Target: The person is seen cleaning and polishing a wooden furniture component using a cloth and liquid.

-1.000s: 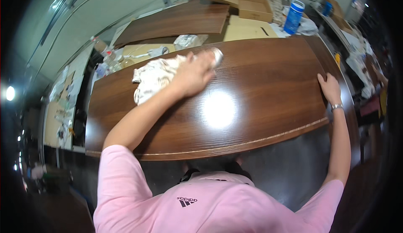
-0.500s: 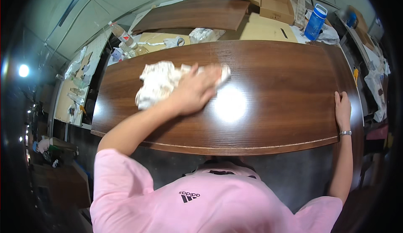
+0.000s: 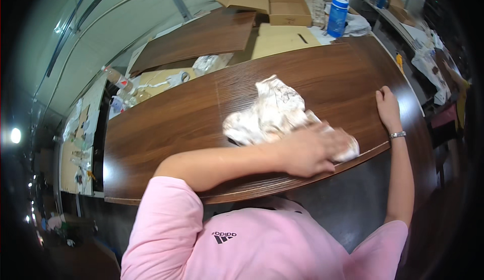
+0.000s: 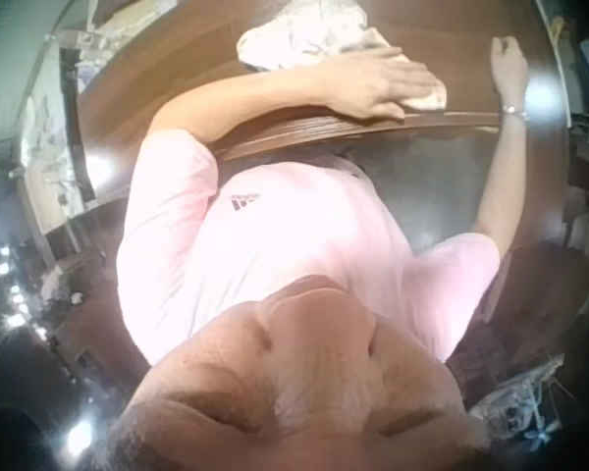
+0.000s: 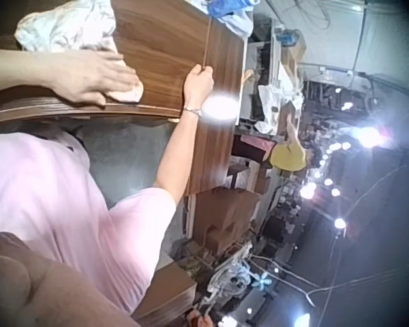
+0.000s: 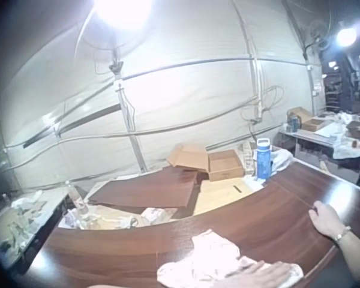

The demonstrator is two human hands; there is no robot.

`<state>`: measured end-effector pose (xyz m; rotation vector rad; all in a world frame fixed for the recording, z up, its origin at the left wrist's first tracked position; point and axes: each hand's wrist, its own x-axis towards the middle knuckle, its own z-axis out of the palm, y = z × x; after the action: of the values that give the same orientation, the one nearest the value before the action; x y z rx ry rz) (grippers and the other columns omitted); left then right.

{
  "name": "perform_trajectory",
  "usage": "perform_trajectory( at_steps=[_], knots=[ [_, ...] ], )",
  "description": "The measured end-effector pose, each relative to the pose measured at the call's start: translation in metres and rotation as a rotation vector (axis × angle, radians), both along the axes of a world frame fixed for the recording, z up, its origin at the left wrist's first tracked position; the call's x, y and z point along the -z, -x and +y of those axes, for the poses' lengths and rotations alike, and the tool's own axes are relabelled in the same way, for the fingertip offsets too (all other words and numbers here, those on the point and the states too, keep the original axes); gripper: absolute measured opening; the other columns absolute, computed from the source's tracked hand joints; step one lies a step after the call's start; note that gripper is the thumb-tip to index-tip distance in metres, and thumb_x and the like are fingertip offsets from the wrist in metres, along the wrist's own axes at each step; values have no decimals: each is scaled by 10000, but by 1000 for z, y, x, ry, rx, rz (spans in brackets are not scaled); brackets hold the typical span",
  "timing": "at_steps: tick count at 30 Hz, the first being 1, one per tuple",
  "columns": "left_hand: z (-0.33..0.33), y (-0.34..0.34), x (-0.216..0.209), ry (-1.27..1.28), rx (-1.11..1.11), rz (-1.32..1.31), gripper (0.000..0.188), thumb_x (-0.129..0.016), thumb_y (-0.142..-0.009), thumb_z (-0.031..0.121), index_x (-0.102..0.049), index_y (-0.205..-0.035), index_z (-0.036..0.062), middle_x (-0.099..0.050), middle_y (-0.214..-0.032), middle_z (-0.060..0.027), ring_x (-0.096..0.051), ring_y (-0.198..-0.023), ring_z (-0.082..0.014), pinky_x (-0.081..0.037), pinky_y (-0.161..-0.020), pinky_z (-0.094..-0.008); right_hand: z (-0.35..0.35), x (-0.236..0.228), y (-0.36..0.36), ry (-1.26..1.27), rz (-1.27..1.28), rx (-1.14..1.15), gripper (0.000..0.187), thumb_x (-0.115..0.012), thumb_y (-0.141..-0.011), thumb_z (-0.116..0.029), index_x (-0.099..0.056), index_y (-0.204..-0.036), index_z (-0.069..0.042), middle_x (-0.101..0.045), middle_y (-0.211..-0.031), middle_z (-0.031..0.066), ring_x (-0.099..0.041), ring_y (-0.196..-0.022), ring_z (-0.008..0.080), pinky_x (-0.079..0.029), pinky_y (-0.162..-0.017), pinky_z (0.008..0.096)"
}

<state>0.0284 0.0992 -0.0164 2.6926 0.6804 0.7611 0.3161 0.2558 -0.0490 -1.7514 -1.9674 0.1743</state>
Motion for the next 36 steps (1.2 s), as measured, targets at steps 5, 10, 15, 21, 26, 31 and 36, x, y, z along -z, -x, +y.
perform_trajectory(
  at_steps=[5, 10, 15, 21, 26, 31, 36],
  knots=[
    [126, 115, -4, 65, -685, 292, 626, -582, -912, 314, -398, -1416, -10, -449, -1434, -220, -441, -1317, -352, -328, -1114, -454, 4, -11, 6, 22, 116, 29, 275, -558, -922, -270, -608, -956, -2, -670, -925, 248, -623, -937, 441, -482, -804, 494],
    [114, -38, 21, -12, -245, 109, 684, -634, -883, 360, -399, -1409, -8, -451, -1423, -240, -424, -1328, -391, -293, -1138, -463, 26, 18, -19, 119, 477, 186, 523, -429, -986, -450, -652, -901, 16, -686, -921, 223, -640, -984, 375, -465, -840, 436],
    [154, -103, 3, -24, -48, 150, 641, -611, -884, 402, -464, -1361, 0, -512, -1378, -205, -517, -1230, -375, -397, -1050, -446, 16, 11, -28, 180, 900, 210, 702, -378, -1001, -533, -673, -748, 51, -655, -721, 128, -592, -708, 205, -464, -710, 362],
    [253, -96, 14, -87, -382, 226, 675, -540, -926, 439, -413, -1408, -17, -432, -1458, -208, -431, -1333, -360, -344, -1115, -425, 13, -9, 0, 227, 908, 237, 783, -312, -1006, -566, -687, -782, 83, -664, -738, 175, -607, -699, 228, -485, -723, 358],
    [196, -139, 31, -191, -21, 82, 592, -563, -917, 388, -467, -1328, -28, -493, -1382, -225, -485, -1263, -390, -378, -1083, -423, 23, 15, -25, 174, 1004, 285, 795, -321, -994, -588, -685, -774, 83, -664, -788, 179, -600, -789, 245, -468, -792, 380],
    [279, -48, 21, -106, -529, 333, 677, -459, -973, 430, -331, -1451, -32, -399, -1477, -223, -409, -1350, -364, -316, -1137, -409, 26, -1, -5, 274, 906, 225, 784, -335, -987, -595, -687, -740, 61, -679, -853, 212, -636, -875, 292, -463, -850, 393],
    [204, -111, 2, 105, -269, 271, 699, -510, -937, 432, -351, -1430, -39, -399, -1464, -243, -398, -1348, -375, -302, -1138, -445, 29, 14, -19, 284, 812, 290, 766, -347, -976, -603, -678, -810, 67, -683, -886, 250, -648, -923, 351, -461, -876, 415]
  ],
)
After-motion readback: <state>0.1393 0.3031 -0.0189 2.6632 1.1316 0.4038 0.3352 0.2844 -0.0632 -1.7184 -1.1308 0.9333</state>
